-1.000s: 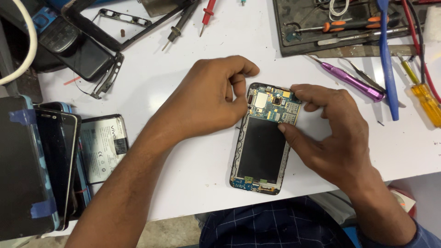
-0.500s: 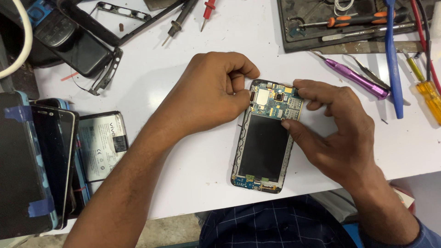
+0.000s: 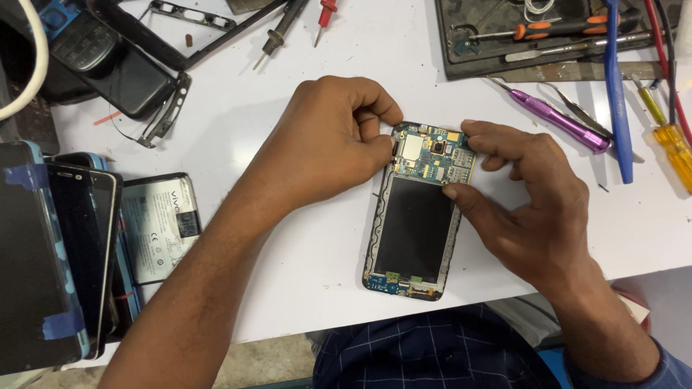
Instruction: The person uses a screwdriver on a disassembled phone motherboard, then scrubs the board with a blue brush while holding it, turning it over to clean both sides. They then align the motherboard into the phone frame and press it into place with both hands.
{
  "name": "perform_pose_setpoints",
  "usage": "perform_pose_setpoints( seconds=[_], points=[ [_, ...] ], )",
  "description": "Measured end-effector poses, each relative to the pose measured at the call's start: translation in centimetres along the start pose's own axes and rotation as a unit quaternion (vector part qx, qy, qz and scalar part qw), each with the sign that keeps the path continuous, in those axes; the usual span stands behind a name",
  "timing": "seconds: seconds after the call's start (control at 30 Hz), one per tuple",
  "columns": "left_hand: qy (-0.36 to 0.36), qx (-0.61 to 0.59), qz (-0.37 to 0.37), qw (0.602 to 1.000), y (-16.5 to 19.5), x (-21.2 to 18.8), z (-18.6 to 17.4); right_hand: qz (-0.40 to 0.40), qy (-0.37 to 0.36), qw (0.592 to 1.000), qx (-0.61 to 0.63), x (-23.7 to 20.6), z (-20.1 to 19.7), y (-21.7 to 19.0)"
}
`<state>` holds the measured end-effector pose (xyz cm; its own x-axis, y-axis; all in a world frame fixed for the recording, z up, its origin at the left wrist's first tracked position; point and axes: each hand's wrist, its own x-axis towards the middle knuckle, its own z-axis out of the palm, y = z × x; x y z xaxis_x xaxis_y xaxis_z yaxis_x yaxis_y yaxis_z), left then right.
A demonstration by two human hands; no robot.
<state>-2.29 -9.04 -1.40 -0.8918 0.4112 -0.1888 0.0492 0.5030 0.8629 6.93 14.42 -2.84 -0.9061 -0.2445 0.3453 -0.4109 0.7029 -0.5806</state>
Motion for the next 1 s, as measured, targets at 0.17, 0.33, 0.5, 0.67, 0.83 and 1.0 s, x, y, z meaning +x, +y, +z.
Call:
perform_pose_setpoints(
  seconds=[0.17, 0.33, 0.5, 0.67, 0.83, 1.0],
  points=[
    [-0.005, 0.004, -0.010, 1.000, -0.03, 0.04, 0.01, -0.010, 0.002, 1.000, 0.006, 0.06, 0.12, 0.09],
    [-0.002, 0.003, -0.008, 1.000, 0.03, 0.03, 0.01, -0.020, -0.001, 1.000, 0.015, 0.17, 0.12, 0.13],
    [0.000, 0.004, -0.005, 1.000, 0.04, -0.03, 0.03, -0.019, -0.002, 1.000, 0.005, 0.16, 0.07, 0.12],
    [0.004, 0.002, -0.005, 1.000, -0.06, -0.03, 0.19, -0.007, -0.004, 1.000, -0.005, -0.02, 0.07, 0.08],
    [0.011, 0.004, 0.007, 1.000, -0.30, -0.01, 0.25, 0.008, -0.010, 1.000, 0.005, -0.25, 0.02, 0.11],
    [0.010, 0.008, 0.014, 1.000, -0.55, 0.08, 0.35, 0.014, -0.011, 1.000, 0.004, -0.10, -0.01, -0.02]
  ],
)
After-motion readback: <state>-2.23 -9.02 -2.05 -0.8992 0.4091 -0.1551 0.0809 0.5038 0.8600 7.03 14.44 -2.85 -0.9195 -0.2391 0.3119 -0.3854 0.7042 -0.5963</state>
